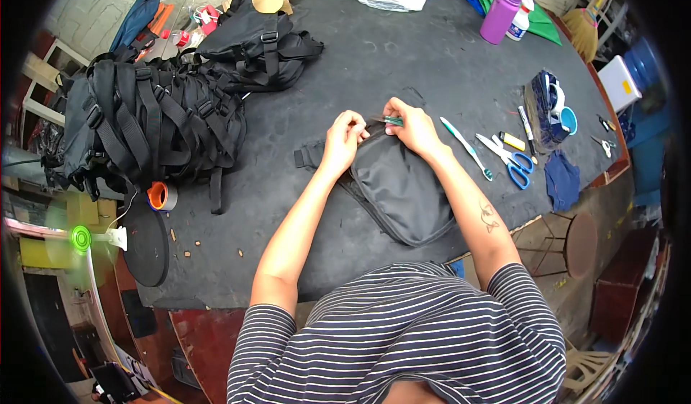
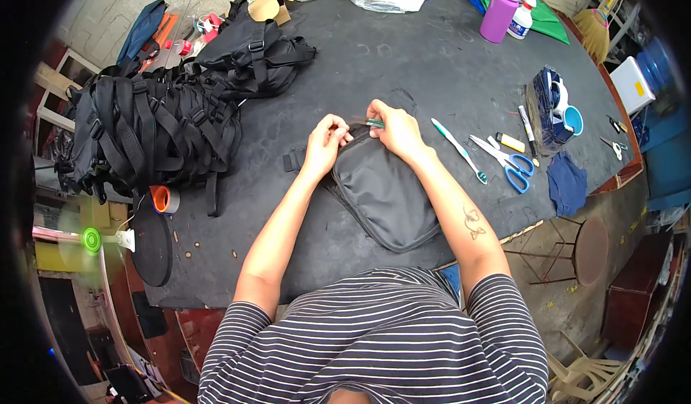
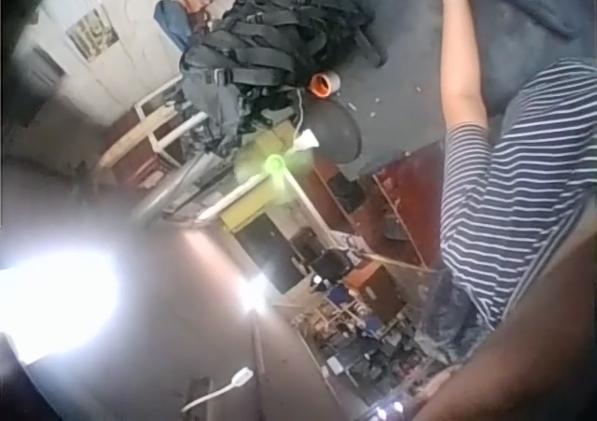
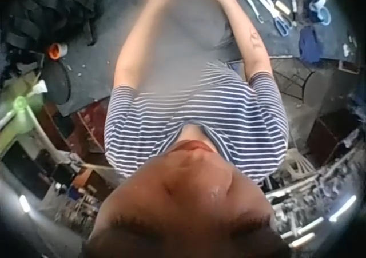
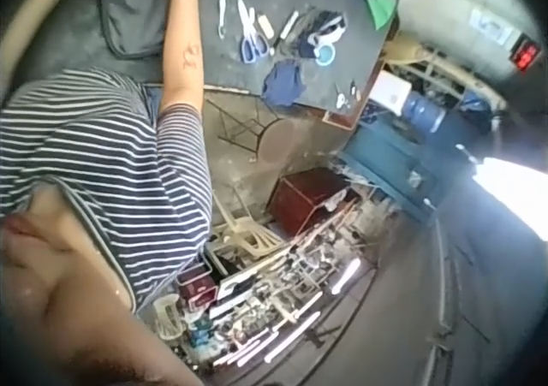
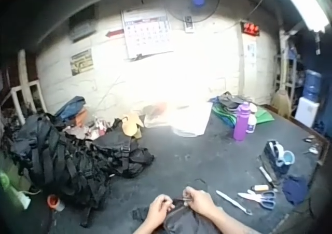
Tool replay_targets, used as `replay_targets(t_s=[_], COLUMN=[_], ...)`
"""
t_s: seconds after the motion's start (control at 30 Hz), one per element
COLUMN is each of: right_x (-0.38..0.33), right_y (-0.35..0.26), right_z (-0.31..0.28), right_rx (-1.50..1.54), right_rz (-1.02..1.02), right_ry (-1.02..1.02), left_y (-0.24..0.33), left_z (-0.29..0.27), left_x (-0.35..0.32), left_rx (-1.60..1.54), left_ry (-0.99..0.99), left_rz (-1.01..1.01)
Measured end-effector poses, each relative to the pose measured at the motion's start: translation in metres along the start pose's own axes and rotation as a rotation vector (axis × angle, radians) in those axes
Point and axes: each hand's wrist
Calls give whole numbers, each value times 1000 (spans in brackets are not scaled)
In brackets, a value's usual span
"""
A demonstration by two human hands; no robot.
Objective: Cleaning and inspecting a black fabric bag using a brush and scissors.
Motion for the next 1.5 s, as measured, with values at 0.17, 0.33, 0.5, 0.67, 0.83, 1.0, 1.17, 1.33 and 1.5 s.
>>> replay_targets(t_s=[0.17,0.33,0.5,0.67,0.83,1.0,1.17,1.33,1.5], right_x=[10,29,24,-1,-59,-88,-83,-84,-85], right_y=[11,28,18,32,4,-2,3,11,5], right_z=[8,3,-4,0,1,5,14,17,15], right_rx=[15,-18,155,544,310,146,202,132,116], right_rz=[103,230,437,263,40,96,80,-15,-11], right_ry=[5,-225,-327,-13,242,254,274,309,328], left_y=[26,25,22,23,-10,-4,2,26,29], left_z=[4,9,16,24,14,6,1,5,14], left_x=[-7,-7,-12,-3,1,7,5,6,-4], left_rx=[231,648,854,684,-214,-652,-878,-481,-701], left_ry=[-85,-150,-223,-182,-192,-194,135,195,138], left_rz=[188,561,646,291,-238,-580,-213,-167,-70])
Point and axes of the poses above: each hand's wrist, its own x-axis towards the middle knuckle, its own z-axis out of the palm, y = z × x, and after that the axes turned 8 degrees about z, right-handed
